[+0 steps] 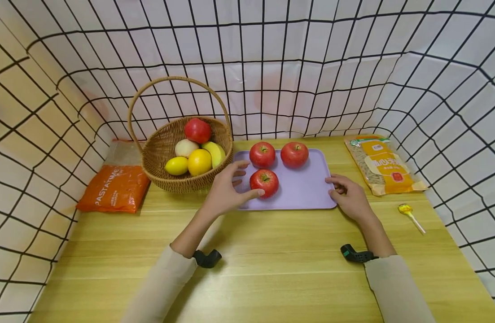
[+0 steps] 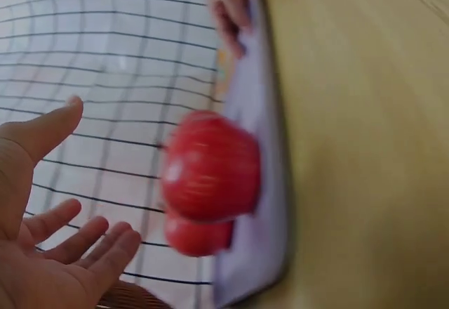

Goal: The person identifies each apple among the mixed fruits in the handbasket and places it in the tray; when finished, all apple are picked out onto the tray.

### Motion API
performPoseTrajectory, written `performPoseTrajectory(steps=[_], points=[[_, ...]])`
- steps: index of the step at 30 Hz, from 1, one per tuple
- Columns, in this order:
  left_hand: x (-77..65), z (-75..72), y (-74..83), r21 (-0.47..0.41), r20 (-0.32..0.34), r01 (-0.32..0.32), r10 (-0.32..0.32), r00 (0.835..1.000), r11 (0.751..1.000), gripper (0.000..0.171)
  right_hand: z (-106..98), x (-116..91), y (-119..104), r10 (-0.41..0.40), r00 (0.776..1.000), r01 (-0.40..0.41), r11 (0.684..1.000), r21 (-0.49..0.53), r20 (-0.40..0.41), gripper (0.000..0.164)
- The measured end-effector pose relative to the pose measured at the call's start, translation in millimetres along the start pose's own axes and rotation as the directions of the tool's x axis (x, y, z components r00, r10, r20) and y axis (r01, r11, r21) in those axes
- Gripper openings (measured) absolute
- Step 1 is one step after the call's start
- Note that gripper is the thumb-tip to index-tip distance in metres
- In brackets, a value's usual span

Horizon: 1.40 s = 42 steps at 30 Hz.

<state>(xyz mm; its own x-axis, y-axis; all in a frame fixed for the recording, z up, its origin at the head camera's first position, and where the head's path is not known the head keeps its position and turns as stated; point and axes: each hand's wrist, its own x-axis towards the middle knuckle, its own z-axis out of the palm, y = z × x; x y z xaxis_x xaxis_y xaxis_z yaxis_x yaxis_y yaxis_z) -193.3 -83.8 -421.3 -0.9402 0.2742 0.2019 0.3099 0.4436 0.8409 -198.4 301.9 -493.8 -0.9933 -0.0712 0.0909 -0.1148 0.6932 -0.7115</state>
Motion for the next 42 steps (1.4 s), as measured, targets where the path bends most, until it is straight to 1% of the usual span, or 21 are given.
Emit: performPoseTrajectory(steps=[4,8,11,13,15,19,23,28,30,34,38,42], points=[[-4.5,-18.8,16.0,-0.060,-0.035,-0.051,0.049,0.998,0.997,0.071,1,1,2,-0.002,1.000,0.002,1.000,-0.002,0.001,0.036],[-5.3,-38.3,28.4,-0.090,-0.080,-0.098,0.091,0.993,0.991,0.065,1,1,2,0.001,1.000,-0.001,1.000,0.004,0.007,0.036],[-1.1,-52.7,33.9,-0.078,-0.110,-0.116,0.107,0.988,0.990,0.064,1,1,3,0.007,1.000,-0.007,1.000,0.000,0.007,0.036],[4.2,-62.1,35.7,-0.049,-0.127,-0.121,0.114,0.985,0.991,0.065,1,1,3,0.004,1.000,-0.004,1.000,-0.001,0.006,0.036],[10.6,-71.2,36.1,-0.002,-0.145,-0.114,0.112,0.983,0.994,0.066,0,1,3,0.005,1.000,-0.005,1.000,-0.003,0.003,0.036],[23.1,-87.8,35.0,0.073,-0.169,-0.061,0.073,0.983,0.995,0.069,-1,1,2,0.001,1.000,-0.001,1.000,0.004,0.005,0.036],[33.7,-100.4,30.8,0.131,-0.182,-0.011,0.035,0.983,0.991,0.075,0,0,2,0.005,1.000,-0.005,1.000,0.002,0.006,0.036],[46.5,-111.4,19.0,0.245,-0.209,0.030,0.022,0.978,0.969,0.081,1,0,2,-0.001,1.000,0.001,1.000,-0.003,0.002,0.036],[50.1,-114.8,14.1,0.279,-0.220,0.058,0.005,0.975,0.958,0.083,1,0,2,-0.005,1.000,0.005,1.000,0.000,0.003,0.036],[55.9,-121.3,6.9,0.314,-0.226,0.107,-0.035,0.973,0.943,0.087,1,0,1,-0.008,1.000,0.008,1.000,-0.003,0.002,0.035],[61.6,-127.1,2.6,0.338,-0.214,0.175,-0.106,0.971,0.925,0.090,0,0,1,-0.003,1.000,0.003,1.000,-0.009,0.003,0.036],[66.5,-131.0,-0.2,0.344,-0.198,0.234,-0.174,0.965,0.909,0.095,0,0,1,-0.002,1.000,0.002,1.000,-0.003,0.002,0.035]])
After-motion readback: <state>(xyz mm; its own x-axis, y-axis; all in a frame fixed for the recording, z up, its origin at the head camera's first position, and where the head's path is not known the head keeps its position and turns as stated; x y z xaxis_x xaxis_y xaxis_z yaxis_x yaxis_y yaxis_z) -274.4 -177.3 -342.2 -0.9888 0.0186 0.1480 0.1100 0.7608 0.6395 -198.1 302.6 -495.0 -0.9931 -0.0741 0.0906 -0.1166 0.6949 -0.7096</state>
